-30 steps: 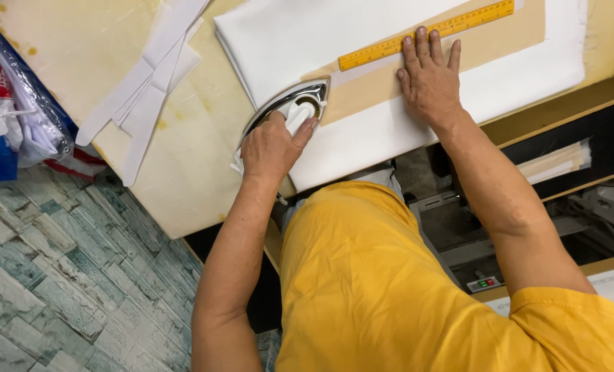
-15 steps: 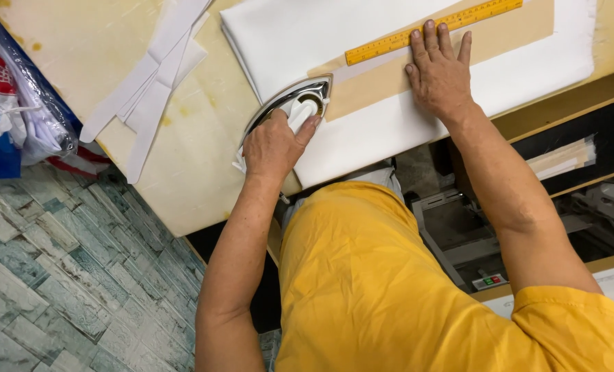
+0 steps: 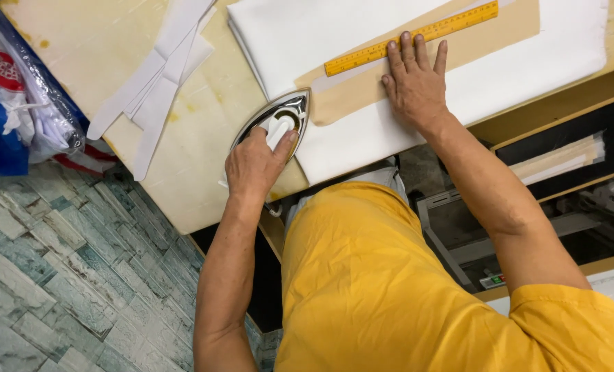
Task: The person irons a white fabric on a workbench using a steam iron and a yellow ruler. They repeatedly press the iron onto the fabric, align the ruler to guide the ironing, and adjust the fabric's position to ensure a smooth finish.
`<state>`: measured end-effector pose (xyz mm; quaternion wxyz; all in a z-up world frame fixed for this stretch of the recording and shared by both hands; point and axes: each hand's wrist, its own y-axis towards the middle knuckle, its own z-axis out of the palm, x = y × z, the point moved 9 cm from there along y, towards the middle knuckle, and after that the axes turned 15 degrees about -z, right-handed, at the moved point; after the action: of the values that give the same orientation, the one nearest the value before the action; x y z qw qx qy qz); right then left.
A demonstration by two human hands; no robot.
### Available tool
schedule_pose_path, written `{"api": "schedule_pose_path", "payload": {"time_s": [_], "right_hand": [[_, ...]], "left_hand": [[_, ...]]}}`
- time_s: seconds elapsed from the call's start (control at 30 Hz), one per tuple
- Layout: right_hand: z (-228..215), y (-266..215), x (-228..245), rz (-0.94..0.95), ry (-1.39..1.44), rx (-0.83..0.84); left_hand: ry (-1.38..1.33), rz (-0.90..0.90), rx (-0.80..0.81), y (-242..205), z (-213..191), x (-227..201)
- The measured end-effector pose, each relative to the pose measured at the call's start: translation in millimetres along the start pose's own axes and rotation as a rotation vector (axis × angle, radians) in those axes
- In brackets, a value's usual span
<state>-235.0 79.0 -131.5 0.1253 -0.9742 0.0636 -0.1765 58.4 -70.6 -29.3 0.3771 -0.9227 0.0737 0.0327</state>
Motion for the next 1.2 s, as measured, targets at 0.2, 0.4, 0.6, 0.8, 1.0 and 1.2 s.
{"api": "schedule_pose_path", "payload": {"time_s": [0.2,0.4,0.6,0.8,1.0,1.2], "right_hand": [[0,2,25,-0.115,-0.054,-0.122],[-2,13,53,-0.180,-0.094,-0.172],[3,16,54,-0.185,-0.050,-0.099],[22,20,33,-0.097,-0.086,-0.036],[-4,28,38,-0.002,0.049,0.168],[-37,-8,-93,0.067,0.171,-0.357]], "left_hand": [[-0.022,-0.005,-0.076,-14,-12,37],[-0.063,-0.008,-0.155,-24,-26,72],[-0.061,-0.005,-0.198,-31,-26,94],[-0.051,-0.039,-0.193,-36,-23,80],[-0.066,-0.084,-0.143,-43,-9,64],[-0.034,-0.140,-0.140,-49,7,48]]}}
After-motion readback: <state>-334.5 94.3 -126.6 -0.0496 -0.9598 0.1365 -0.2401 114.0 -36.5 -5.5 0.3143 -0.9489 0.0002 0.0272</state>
